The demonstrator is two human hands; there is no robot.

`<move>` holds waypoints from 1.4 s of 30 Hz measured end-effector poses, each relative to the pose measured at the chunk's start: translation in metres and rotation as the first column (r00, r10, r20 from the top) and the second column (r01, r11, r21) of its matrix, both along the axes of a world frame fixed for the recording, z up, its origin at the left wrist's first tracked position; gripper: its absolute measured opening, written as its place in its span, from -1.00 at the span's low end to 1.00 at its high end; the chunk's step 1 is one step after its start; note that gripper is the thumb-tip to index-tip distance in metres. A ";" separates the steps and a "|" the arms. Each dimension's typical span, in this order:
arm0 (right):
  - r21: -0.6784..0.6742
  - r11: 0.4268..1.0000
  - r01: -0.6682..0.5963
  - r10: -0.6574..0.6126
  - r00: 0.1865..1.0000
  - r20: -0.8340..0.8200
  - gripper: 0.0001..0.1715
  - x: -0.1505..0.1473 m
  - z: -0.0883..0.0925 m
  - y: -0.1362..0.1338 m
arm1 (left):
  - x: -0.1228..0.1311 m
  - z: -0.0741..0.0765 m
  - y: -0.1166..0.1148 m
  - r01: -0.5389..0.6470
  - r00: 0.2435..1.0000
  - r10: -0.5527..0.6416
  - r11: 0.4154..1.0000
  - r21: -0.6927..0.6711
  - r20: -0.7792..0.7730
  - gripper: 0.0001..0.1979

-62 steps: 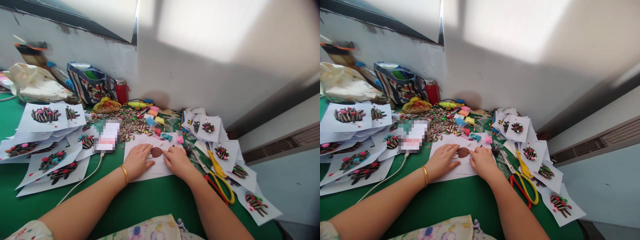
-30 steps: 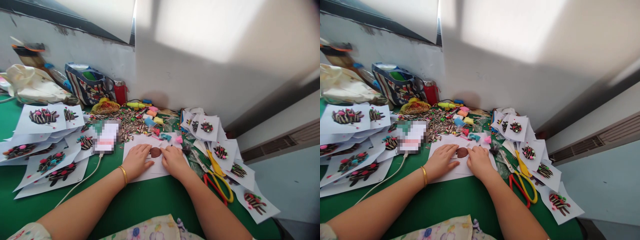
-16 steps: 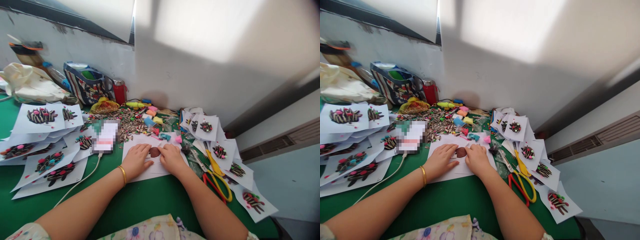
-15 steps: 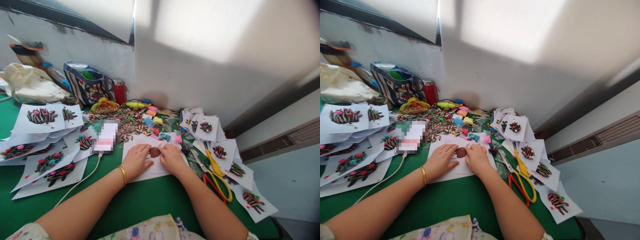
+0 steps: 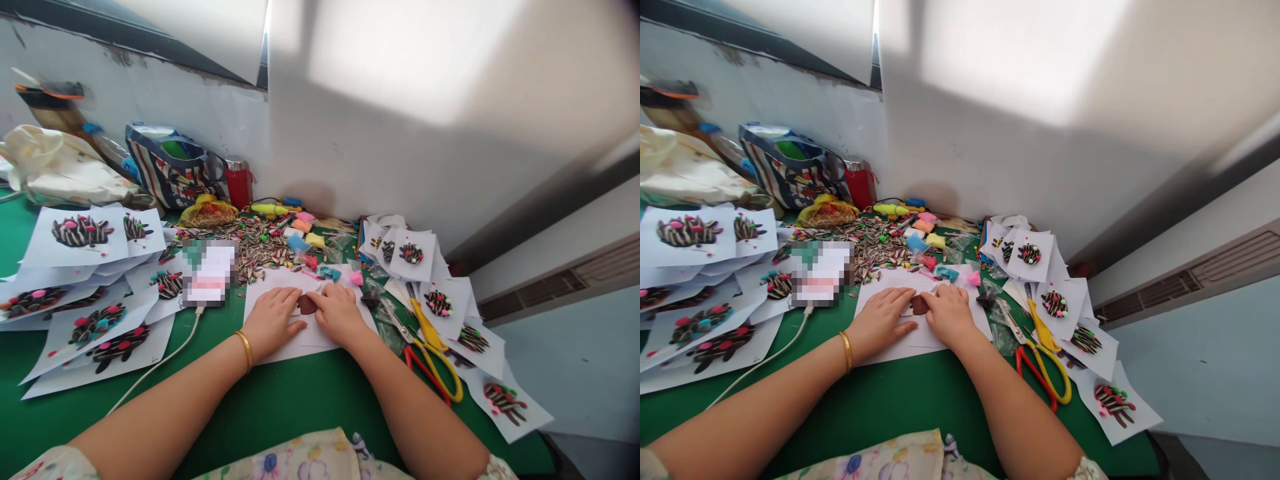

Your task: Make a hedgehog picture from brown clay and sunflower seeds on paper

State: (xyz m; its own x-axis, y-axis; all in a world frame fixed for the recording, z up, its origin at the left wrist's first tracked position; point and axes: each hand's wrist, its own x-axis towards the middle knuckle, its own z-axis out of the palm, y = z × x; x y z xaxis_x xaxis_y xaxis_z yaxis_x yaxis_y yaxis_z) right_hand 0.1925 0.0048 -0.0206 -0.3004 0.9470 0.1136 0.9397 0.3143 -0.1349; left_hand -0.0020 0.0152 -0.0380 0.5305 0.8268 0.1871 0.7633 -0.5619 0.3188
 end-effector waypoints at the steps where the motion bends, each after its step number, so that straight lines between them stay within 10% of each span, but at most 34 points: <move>1: -0.003 1.000 -0.001 0.001 1.000 0.004 -0.54 0.000 0.001 -0.001 | 0.000 0.000 0.000 -0.001 1.000 0.001 1.000 0.000 0.002 -0.38; 32: -0.043 0.986 -0.162 0.160 0.986 -0.049 -0.51 0.004 0.007 -0.021 | -0.004 0.000 0.003 0.014 1.000 -0.014 1.000 -0.025 0.003 -0.26; 42: -0.011 0.996 0.091 -0.092 0.993 -0.072 -0.85 0.034 0.011 -0.005 | -0.007 0.005 0.001 0.038 0.999 -0.038 0.997 -0.061 0.004 -0.24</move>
